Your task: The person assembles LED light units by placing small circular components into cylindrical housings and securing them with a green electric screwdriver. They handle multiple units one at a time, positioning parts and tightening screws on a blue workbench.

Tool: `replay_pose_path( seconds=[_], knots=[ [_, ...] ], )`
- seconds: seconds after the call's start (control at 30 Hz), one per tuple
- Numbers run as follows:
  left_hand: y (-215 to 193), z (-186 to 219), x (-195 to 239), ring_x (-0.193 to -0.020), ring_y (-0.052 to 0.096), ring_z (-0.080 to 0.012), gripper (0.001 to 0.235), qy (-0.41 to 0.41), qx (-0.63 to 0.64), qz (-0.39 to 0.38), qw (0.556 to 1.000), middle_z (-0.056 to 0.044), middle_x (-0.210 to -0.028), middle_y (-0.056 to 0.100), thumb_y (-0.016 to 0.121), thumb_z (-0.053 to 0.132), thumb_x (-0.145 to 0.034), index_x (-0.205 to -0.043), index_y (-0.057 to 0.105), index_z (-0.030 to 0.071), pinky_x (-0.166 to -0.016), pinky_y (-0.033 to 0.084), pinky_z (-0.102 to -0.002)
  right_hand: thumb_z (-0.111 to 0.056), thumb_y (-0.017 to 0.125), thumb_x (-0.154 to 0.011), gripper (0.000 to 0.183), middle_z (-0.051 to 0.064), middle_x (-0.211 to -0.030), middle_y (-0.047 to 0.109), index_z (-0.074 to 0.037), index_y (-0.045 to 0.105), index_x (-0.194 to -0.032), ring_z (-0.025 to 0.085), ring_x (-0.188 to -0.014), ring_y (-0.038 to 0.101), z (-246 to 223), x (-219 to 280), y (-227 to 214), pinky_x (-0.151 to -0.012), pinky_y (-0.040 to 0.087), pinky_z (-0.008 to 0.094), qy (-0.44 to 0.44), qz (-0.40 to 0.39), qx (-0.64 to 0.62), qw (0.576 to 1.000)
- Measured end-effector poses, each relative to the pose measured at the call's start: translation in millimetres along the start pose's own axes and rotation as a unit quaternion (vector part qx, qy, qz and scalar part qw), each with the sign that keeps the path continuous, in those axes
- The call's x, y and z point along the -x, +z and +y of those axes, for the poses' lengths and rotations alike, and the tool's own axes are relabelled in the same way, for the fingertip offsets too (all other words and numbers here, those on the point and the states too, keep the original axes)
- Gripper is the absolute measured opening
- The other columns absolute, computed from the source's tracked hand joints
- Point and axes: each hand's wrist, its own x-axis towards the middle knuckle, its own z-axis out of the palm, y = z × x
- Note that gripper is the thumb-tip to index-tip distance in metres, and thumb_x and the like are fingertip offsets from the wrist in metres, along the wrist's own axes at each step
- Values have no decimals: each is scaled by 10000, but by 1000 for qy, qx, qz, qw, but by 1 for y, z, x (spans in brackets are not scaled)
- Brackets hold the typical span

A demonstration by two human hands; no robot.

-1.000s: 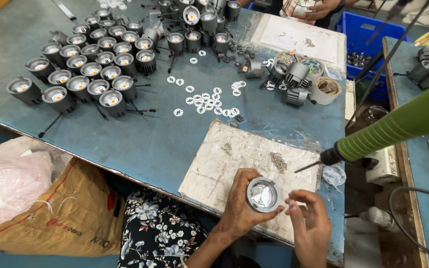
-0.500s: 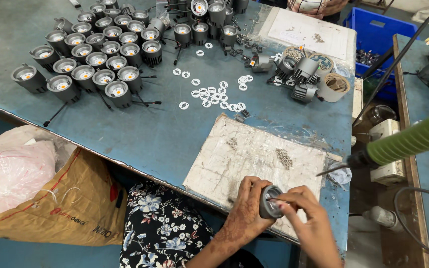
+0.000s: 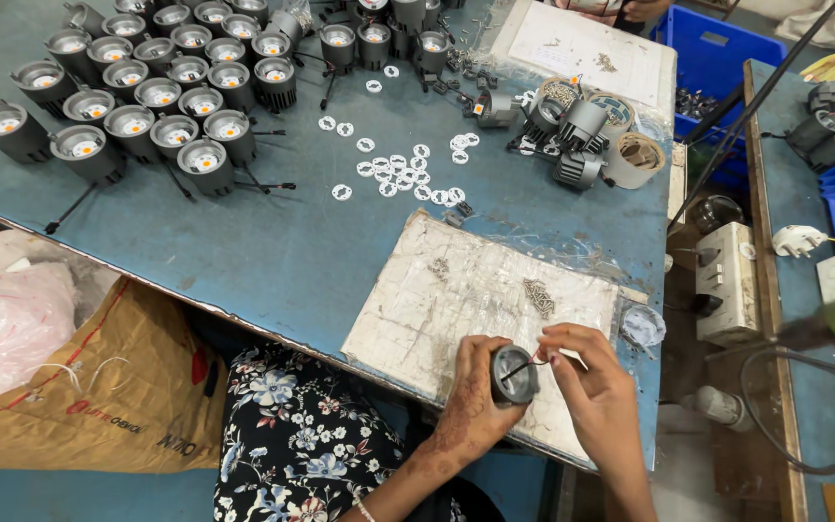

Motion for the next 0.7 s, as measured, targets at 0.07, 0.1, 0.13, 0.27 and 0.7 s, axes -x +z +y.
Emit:
replay_pose_path(
  seconds=[0.07,0.1,0.13,0.27,0.7],
  knots=[
    [4,0,-3,-1167,555,-351,787,-20,-15,48,999,-161,-1237,477,932,239,-689,-1282,456,37,-972,499,-441,47,590,-952,255,135,-1255,615,62,642,-1201,187,-1095,655,3,-2,3,-990,550,328,5,-6,-40,999],
    [4,0,-5,-1148,556,-351,800,-25,-22,59,998,-160,-1211,488,944,260,-672,-1265,455,36,-967,494,-447,51,593,-949,285,139,-1247,621,66,618,-1233,187,-1111,652,5,-3,4,-1008,545,331,8,-10,-61,998],
    [3,-1,-6,-1130,557,-350,815,-31,-29,70,997,-159,-1186,500,955,281,-655,-1249,454,35,-962,489,-453,56,593,-944,302,140,-1239,625,67,603,-1246,188,-1111,655,7,-4,5,-1000,545,332,14,-8,-64,998],
    [-9,-1,-13,-1125,537,-374,899,-44,-46,57,996,-192,-1179,492,982,334,-623,-1242,420,3,-959,469,-463,69,603,-932,286,146,-1220,629,80,605,-1218,195,-1106,686,11,-10,14,-974,558,328,25,11,-55,998],
    [-37,41,-25,-1065,726,-167,454,-22,131,59,989,-43,-1054,781,799,133,-863,-1281,633,70,-1022,528,-352,38,685,-923,181,130,-1090,714,52,733,-1096,166,-974,703,4,-21,20,-838,584,271,-11,14,12,1000]
  ],
)
